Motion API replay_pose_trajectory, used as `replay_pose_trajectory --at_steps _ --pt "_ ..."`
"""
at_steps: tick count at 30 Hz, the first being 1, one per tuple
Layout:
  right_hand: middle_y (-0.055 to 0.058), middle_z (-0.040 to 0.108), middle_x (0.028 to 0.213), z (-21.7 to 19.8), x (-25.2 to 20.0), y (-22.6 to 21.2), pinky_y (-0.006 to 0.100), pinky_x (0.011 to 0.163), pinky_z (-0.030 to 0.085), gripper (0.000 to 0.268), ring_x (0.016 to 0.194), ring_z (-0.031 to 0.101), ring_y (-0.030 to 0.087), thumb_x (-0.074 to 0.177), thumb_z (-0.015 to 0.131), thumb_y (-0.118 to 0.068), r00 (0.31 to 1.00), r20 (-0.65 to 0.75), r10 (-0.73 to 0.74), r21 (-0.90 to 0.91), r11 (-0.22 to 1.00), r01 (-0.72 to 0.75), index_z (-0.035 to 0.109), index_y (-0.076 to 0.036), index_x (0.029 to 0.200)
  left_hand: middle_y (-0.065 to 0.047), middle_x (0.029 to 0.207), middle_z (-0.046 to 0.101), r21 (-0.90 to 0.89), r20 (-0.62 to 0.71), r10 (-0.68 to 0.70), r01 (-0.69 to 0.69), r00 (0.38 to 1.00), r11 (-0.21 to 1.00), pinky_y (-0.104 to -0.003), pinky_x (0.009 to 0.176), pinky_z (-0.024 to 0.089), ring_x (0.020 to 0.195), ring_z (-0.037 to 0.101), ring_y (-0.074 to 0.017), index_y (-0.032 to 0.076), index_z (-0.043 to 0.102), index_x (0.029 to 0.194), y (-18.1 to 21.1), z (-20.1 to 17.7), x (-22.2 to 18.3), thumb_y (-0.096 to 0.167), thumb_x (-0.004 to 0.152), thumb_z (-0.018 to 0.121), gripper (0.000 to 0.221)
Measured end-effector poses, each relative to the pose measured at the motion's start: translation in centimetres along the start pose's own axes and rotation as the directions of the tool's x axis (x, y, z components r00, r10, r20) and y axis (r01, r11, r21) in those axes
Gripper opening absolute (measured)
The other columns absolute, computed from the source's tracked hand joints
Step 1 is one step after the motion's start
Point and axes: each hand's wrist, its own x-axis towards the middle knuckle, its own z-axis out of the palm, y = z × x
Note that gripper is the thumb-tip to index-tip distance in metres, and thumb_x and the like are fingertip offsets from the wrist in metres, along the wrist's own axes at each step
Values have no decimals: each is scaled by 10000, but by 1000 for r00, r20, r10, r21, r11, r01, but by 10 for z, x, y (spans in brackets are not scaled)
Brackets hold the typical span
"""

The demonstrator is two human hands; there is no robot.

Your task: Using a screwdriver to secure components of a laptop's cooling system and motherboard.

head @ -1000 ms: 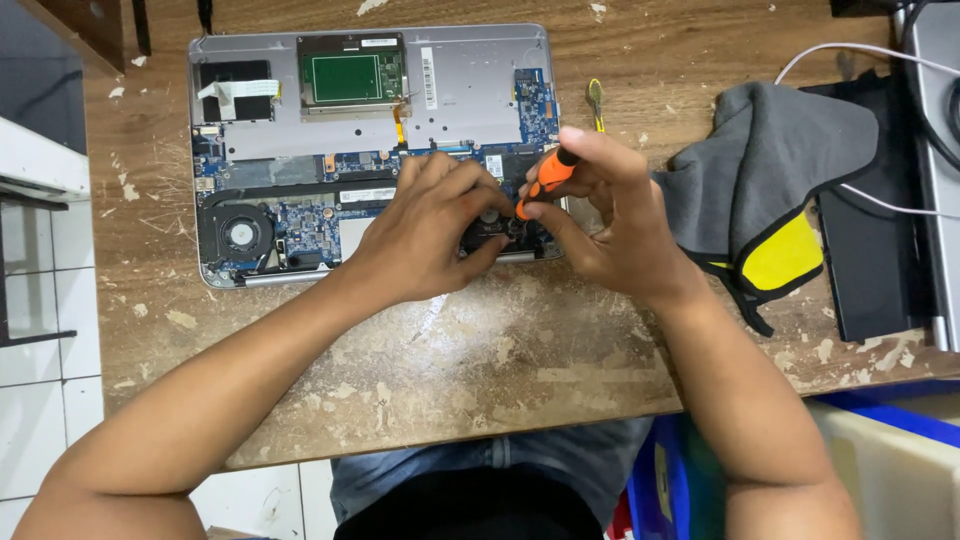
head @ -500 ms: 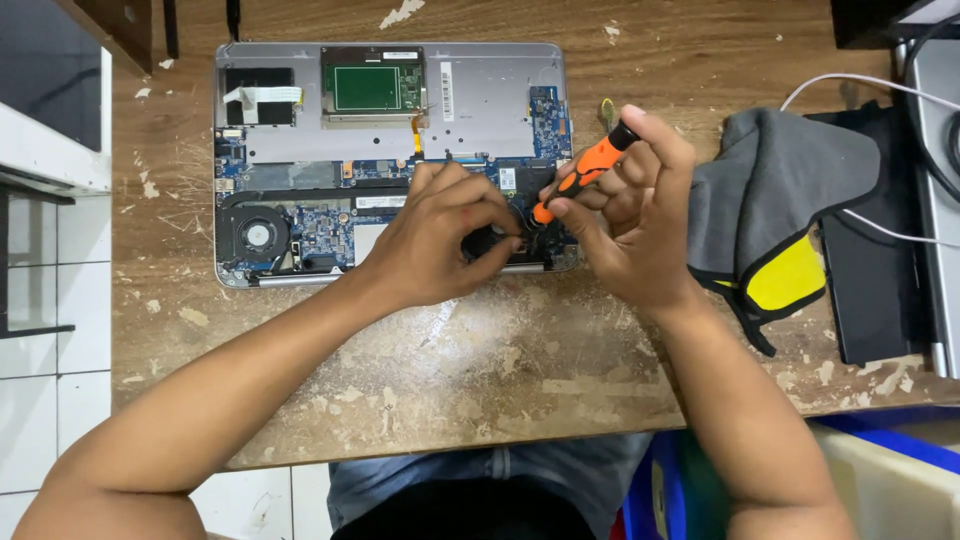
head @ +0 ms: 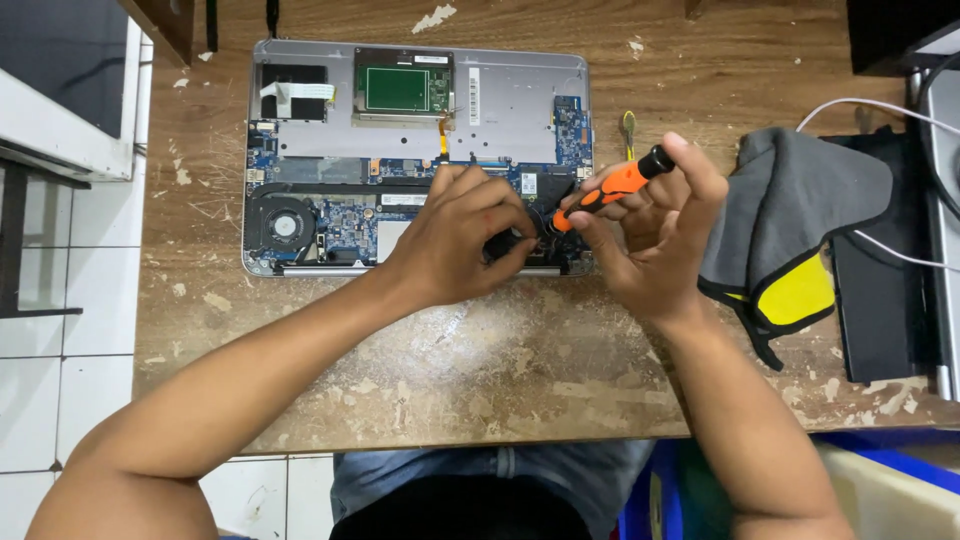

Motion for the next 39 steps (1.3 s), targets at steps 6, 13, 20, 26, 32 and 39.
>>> replay_pose_trajectory --at_steps 6,13,20,26,32,39 --pt "287 550 1119 3 -15 7 444 967 645 796 1059 658 325 1015 653 122 997 -27 78 46 996 -77 154 -154 1570 -20 930 613 105 0 47 -47 999 993 -375 850 393 907 561 -230 84 702 926 0 -22 -18 120 893 809 117" --pt "281 594 1050 35 -18 24 497 731 676 891 835 743 401 885 695 169 998 -23 -67 21 998 67 120 13 1547 -34 1009 671 271 -99 -12 39 995 962 -411 925 456 962 649 -257 92 691 940 -24 -51 -37 43 866 747 105" --pt "257 582 1074 64 27 -2 437 727 663 763 828 712 314 1022 602 70 999 1 -47 -78 996 47 109 27 1603 -6 990 662 296 -200 -32 91 979 951 -398 897 450 931 645 -230 119 668 940 -31 -56 -38 69 875 764 126" --pt "171 515 1102 98 46 16 369 778 663 725 933 663 246 1094 572 -9 978 -149 147 7 989 -147 104 -36 1647 -19 978 681 288 -196 -130 184 972 940 -391 919 454 946 650 -227 119 681 955 -34 -66 -35 101 900 760 98" --pt "82 474 1091 133 41 17 337 813 650 676 949 613 187 1119 498 -51 918 -223 327 105 945 -311 83 -97 1651 -65 919 701 179 -101 -373 385 922 905 -380 873 489 942 664 -249 89 692 991 -39 -68 -38 121 973 656 52" --pt "113 466 1112 122 25 43 357 785 649 694 929 627 220 1105 489 -1 917 -256 306 163 949 -271 89 -140 1655 -101 782 645 39 19 -536 535 844 844 -354 715 496 818 610 -248 65 667 1047 -39 -75 -27 158 1037 517 176"
